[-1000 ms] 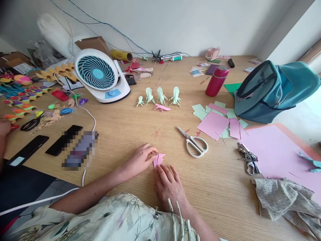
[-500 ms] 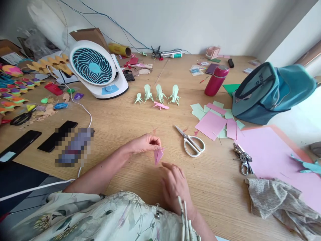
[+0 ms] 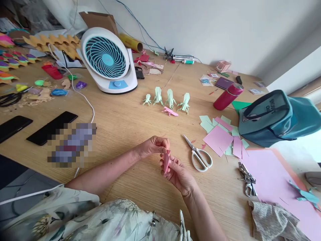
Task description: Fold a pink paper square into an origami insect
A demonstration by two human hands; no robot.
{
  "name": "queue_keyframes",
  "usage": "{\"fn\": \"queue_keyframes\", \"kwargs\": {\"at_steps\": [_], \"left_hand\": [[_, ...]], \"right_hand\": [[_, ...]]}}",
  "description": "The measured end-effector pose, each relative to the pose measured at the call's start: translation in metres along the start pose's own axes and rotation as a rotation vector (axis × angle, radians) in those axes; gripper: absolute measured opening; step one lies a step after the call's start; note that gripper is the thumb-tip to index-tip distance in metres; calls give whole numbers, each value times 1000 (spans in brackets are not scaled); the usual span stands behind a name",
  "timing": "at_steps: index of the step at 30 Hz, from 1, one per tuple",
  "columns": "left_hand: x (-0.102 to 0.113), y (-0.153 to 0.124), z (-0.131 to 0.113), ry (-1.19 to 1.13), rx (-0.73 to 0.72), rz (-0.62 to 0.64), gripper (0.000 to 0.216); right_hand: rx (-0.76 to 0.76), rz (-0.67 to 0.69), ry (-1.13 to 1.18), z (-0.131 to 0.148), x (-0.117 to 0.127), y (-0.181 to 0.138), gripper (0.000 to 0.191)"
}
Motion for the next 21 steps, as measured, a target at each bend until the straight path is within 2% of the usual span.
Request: {"fn": "queue_keyframes", "kwargs": {"at_steps": [4, 7, 9, 11, 13, 15, 18, 21], "left_hand": [[3, -2, 3, -77, -10, 18, 40], [1, -2, 11, -106, 18, 33, 40], [0, -2, 20, -114, 66, 36, 41], [2, -2, 27, -127, 112, -6, 47], [5, -1, 30, -118, 109, -79, 49], [5, -1, 31, -52, 81, -112, 51], [0, -3, 32, 72, 62, -109, 47], [-1, -4, 31, 143, 27, -165, 39]], "right_hand": [[-76, 125, 72, -14, -9, 3, 33], [-68, 153, 87, -17, -14, 1, 26], [-5, 78, 53, -14, -11, 1, 27], [114, -82, -13, -6, -2, 2, 28], [253, -254, -92, 3, 10, 1, 30], [368, -368, -166, 10, 18, -1, 30], [460, -403, -280, 14, 20, -1, 29], [493, -354, -388, 15, 17, -2, 29]]}}
Point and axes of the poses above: each hand's wrist, its own y-axis towards the middle knuckle, its own x-axis out of the back of the hand, z = x × y, the point moved 6 cm from there along y, towards the middle knuckle, and after that the axes turned 7 degrees about -z, right-handed, at the moved point
